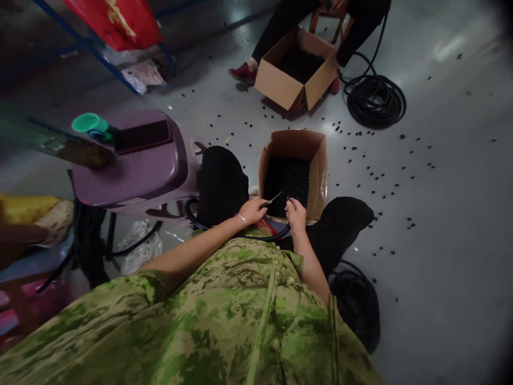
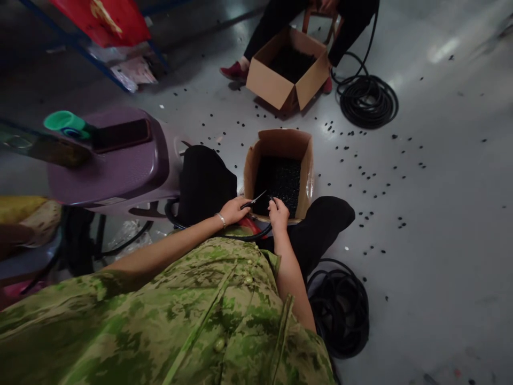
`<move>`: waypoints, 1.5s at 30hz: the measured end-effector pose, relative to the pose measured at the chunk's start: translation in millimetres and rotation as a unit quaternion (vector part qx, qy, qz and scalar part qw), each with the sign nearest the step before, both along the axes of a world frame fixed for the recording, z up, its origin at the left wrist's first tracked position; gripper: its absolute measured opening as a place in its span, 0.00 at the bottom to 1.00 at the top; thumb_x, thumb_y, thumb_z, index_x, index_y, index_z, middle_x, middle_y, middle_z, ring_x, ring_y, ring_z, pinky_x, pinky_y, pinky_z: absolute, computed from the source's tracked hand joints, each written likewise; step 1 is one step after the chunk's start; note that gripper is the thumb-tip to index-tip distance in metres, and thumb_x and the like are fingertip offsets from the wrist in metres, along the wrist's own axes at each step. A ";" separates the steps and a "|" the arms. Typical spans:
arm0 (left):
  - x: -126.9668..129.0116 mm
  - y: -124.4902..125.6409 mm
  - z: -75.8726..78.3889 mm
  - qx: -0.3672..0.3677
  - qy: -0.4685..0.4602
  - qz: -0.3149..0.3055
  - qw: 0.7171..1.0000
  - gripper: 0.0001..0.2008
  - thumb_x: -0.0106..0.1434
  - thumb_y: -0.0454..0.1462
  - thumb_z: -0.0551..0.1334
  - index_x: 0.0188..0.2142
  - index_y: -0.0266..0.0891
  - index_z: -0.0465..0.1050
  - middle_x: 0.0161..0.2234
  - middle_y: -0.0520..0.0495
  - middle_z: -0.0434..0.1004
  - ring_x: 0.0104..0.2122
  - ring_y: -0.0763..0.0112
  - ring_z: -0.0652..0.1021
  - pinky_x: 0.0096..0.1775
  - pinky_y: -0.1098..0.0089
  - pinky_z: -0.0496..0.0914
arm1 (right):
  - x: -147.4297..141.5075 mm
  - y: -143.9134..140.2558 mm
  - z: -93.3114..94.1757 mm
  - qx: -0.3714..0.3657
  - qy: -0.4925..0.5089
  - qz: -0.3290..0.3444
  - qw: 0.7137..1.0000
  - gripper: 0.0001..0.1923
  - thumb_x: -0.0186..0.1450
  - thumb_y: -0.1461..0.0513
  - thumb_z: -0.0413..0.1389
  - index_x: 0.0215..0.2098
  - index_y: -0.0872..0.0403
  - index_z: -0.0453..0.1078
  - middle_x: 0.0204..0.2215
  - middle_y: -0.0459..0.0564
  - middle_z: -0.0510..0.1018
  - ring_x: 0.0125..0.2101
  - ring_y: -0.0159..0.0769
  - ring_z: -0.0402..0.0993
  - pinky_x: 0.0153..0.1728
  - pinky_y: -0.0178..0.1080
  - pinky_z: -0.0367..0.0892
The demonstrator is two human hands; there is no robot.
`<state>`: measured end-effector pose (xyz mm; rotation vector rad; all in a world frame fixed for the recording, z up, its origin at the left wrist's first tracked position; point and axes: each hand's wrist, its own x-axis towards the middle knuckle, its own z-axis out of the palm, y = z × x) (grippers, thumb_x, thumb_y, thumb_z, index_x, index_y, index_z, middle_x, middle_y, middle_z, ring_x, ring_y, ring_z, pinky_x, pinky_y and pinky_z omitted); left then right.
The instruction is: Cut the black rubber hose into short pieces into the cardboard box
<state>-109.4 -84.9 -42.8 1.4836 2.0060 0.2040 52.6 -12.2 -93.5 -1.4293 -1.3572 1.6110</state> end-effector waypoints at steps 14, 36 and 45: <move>12.7 -4.9 11.7 0.009 0.015 0.008 1.000 0.17 0.67 0.37 0.53 0.52 0.41 0.72 0.44 0.43 0.74 0.44 0.65 0.75 0.46 0.69 0.69 | 20.8 -7.0 16.7 -0.146 0.115 -0.063 0.981 0.20 0.56 0.51 0.60 0.39 0.55 0.65 0.23 0.43 0.76 0.15 0.24 0.62 0.14 0.28 0.58; 26.1 -7.8 32.6 -0.050 0.026 -0.031 0.998 0.13 0.68 0.37 0.50 0.48 0.37 0.69 0.39 0.41 0.78 0.39 0.62 0.79 0.39 0.67 0.69 | 7.6 -1.0 24.1 -0.076 0.120 -0.054 0.988 0.22 0.57 0.50 0.59 0.43 0.53 0.64 0.25 0.39 0.70 0.17 0.22 0.60 0.17 0.28 0.55; 27.9 -9.5 35.1 -0.032 0.017 -0.028 0.999 0.12 0.64 0.35 0.55 0.46 0.36 0.69 0.45 0.40 0.68 0.38 0.65 0.77 0.39 0.67 0.70 | 10.1 -2.0 28.0 -0.060 0.099 -0.014 0.993 0.22 0.58 0.51 0.58 0.46 0.55 0.66 0.26 0.42 0.71 0.18 0.23 0.60 0.19 0.29 0.55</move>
